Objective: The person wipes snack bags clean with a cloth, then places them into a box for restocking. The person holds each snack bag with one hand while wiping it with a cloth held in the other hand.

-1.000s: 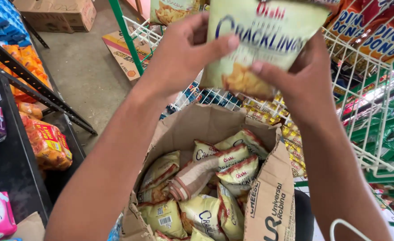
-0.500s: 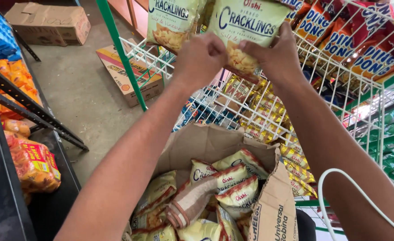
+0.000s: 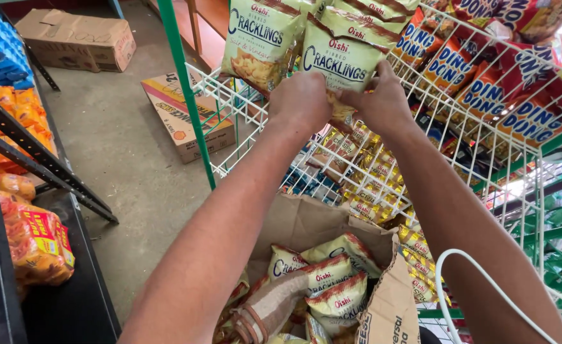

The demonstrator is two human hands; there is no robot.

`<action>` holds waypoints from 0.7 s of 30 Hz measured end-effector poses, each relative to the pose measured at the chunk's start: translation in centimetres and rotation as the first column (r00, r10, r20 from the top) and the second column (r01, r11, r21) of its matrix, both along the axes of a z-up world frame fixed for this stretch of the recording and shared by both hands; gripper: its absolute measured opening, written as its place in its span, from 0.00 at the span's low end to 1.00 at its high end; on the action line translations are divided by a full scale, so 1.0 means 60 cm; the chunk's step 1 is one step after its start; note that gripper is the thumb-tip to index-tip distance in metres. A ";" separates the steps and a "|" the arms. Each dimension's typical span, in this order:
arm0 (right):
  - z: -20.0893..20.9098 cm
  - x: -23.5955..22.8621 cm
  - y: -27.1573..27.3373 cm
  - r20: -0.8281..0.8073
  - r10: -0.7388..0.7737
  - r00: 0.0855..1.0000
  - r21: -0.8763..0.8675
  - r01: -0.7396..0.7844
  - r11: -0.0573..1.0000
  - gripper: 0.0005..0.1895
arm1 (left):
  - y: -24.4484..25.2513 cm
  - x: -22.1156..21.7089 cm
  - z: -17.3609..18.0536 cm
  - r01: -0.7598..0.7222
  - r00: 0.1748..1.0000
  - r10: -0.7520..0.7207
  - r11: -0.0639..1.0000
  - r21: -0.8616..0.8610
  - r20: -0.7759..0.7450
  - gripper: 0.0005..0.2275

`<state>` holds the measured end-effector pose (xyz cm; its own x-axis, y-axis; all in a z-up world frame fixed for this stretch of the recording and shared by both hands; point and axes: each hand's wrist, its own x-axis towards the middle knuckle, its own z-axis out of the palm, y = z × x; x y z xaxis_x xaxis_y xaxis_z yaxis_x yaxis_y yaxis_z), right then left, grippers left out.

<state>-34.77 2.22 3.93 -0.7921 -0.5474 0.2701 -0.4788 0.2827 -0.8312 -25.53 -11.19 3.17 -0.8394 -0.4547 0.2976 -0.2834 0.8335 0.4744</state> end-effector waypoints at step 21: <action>-0.034 -0.006 0.006 -0.256 -0.216 0.942 0.071 0.242 0.968 0.48 | -0.005 -0.075 -0.038 0.020 0.991 -0.033 0.995 -0.100 -0.126 0.09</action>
